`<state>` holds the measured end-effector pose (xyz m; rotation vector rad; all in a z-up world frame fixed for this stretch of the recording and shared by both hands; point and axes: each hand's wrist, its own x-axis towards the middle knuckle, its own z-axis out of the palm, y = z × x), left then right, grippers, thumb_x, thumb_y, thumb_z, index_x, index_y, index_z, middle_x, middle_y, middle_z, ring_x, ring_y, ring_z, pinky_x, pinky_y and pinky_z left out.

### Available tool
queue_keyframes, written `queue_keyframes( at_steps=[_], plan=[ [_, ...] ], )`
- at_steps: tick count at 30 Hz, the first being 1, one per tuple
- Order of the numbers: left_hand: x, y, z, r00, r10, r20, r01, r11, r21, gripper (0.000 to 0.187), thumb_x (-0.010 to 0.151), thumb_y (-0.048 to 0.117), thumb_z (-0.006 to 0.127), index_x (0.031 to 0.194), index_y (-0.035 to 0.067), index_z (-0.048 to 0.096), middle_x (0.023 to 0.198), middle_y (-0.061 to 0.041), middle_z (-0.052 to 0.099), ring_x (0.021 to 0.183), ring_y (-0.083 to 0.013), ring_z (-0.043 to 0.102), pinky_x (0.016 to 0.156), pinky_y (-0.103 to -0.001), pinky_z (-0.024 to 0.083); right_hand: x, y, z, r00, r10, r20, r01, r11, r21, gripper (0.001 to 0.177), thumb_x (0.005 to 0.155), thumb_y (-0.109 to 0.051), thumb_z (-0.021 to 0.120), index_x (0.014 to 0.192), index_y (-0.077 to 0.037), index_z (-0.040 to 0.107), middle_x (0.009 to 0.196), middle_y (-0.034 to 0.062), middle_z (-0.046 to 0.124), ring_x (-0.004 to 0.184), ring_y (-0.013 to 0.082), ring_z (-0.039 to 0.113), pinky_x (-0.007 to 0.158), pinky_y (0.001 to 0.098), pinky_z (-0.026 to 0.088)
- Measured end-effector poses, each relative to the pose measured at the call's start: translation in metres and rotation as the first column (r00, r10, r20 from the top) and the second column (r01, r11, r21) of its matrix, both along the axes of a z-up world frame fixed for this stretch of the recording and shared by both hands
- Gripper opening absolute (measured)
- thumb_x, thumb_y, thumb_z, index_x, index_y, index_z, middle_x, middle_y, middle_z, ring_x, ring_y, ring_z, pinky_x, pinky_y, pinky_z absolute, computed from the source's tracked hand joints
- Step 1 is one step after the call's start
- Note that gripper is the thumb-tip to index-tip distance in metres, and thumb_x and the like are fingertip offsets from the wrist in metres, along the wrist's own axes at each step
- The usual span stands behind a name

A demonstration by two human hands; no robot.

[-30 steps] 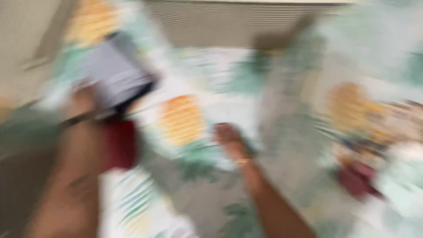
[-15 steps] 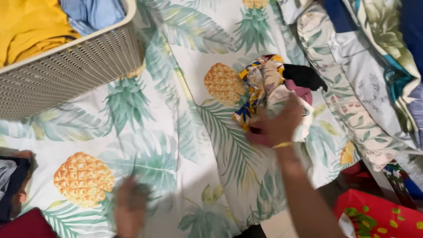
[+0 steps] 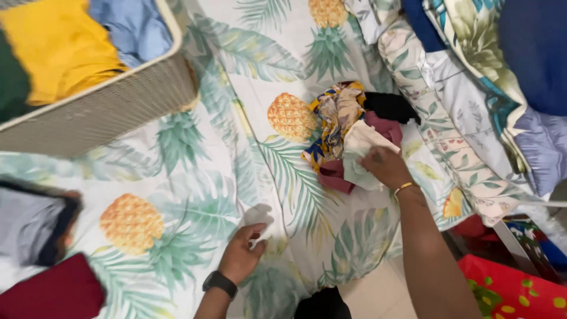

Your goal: Folding various items of clothing on a bed and placing them into organized laundry baskets.

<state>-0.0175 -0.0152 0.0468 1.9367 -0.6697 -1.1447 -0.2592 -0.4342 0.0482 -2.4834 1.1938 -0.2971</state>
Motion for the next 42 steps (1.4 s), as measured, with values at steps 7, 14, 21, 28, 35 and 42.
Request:
queue_keyframes(
  at_steps=[7,14,21,28,35,42],
  plan=[
    [0.034,0.03,0.043,0.995,0.094,0.03,-0.091,0.992,-0.086,0.039,0.087,0.016,0.072,0.125,0.01,0.068,0.113,-0.008,0.076,0.099,-0.0185,0.074,0.086,-0.032,0.059,0.011,0.027,0.003,0.986,0.076,-0.146,-0.059,0.991,0.117,0.054,0.081,-0.036,0.081,0.12,-0.001,0.068,0.108,0.0207,0.071,0.102,0.0351,0.066,0.088,0.0421,0.052],
    [0.029,0.019,0.123,0.983,0.136,-0.127,-0.164,0.956,-0.243,0.057,0.083,0.023,0.079,0.136,0.013,0.06,0.13,-0.008,0.065,0.114,-0.0213,0.066,0.09,-0.035,0.057,0.115,0.159,0.148,0.982,-0.064,0.177,-0.091,0.664,0.742,0.048,0.093,-0.04,0.072,0.124,-0.003,0.07,0.107,0.0001,0.072,0.096,0.0111,0.062,0.086,0.0295,0.05],
    [0.06,0.019,0.195,0.897,0.081,0.434,0.089,0.93,-0.357,0.098,0.066,0.032,0.091,0.15,0.009,0.044,0.156,-0.021,0.037,0.143,-0.0418,0.037,0.111,-0.052,0.029,0.179,0.236,0.1,0.91,0.216,0.353,-0.336,-0.112,0.935,0.042,0.092,-0.022,0.076,0.127,0.0,0.067,0.112,0.0005,0.07,0.1,0.0088,0.062,0.086,0.0304,0.051],
    [0.111,0.081,0.112,0.966,-0.027,0.258,0.033,0.999,-0.017,0.065,0.074,0.033,0.085,0.132,0.013,0.066,0.117,-0.01,0.074,0.111,-0.0275,0.072,0.094,-0.035,0.055,0.252,0.275,0.108,0.917,0.285,0.28,-0.24,-0.165,0.957,0.049,0.087,-0.022,0.077,0.131,-0.009,0.062,0.115,-0.0034,0.071,0.104,0.0049,0.063,0.086,0.0252,0.049],
    [0.123,0.109,0.09,0.709,0.596,-0.377,-0.66,0.749,-0.059,0.026,0.093,0.023,0.078,0.11,0.004,0.074,0.088,0.0,0.065,0.071,-0.0111,0.049,0.063,-0.028,0.039,0.27,0.304,0.076,0.933,0.094,0.349,-0.35,-0.002,0.937,0.041,0.09,-0.02,0.077,0.128,-0.011,0.064,0.104,-0.0048,0.067,0.092,0.0047,0.057,0.076,0.0232,0.045],
    [0.149,0.11,0.163,0.883,0.313,-0.349,-0.41,0.876,-0.253,0.033,0.082,0.011,0.08,0.113,0.008,0.07,0.099,0.007,0.074,0.09,-0.0021,0.066,0.083,-0.021,0.053,0.29,0.3,0.101,0.849,0.074,0.524,-0.528,0.047,0.848,0.029,0.099,-0.017,0.068,0.124,-0.003,0.068,0.113,-0.003,0.07,0.103,0.005,0.061,0.092,0.0243,0.05]
  ],
)
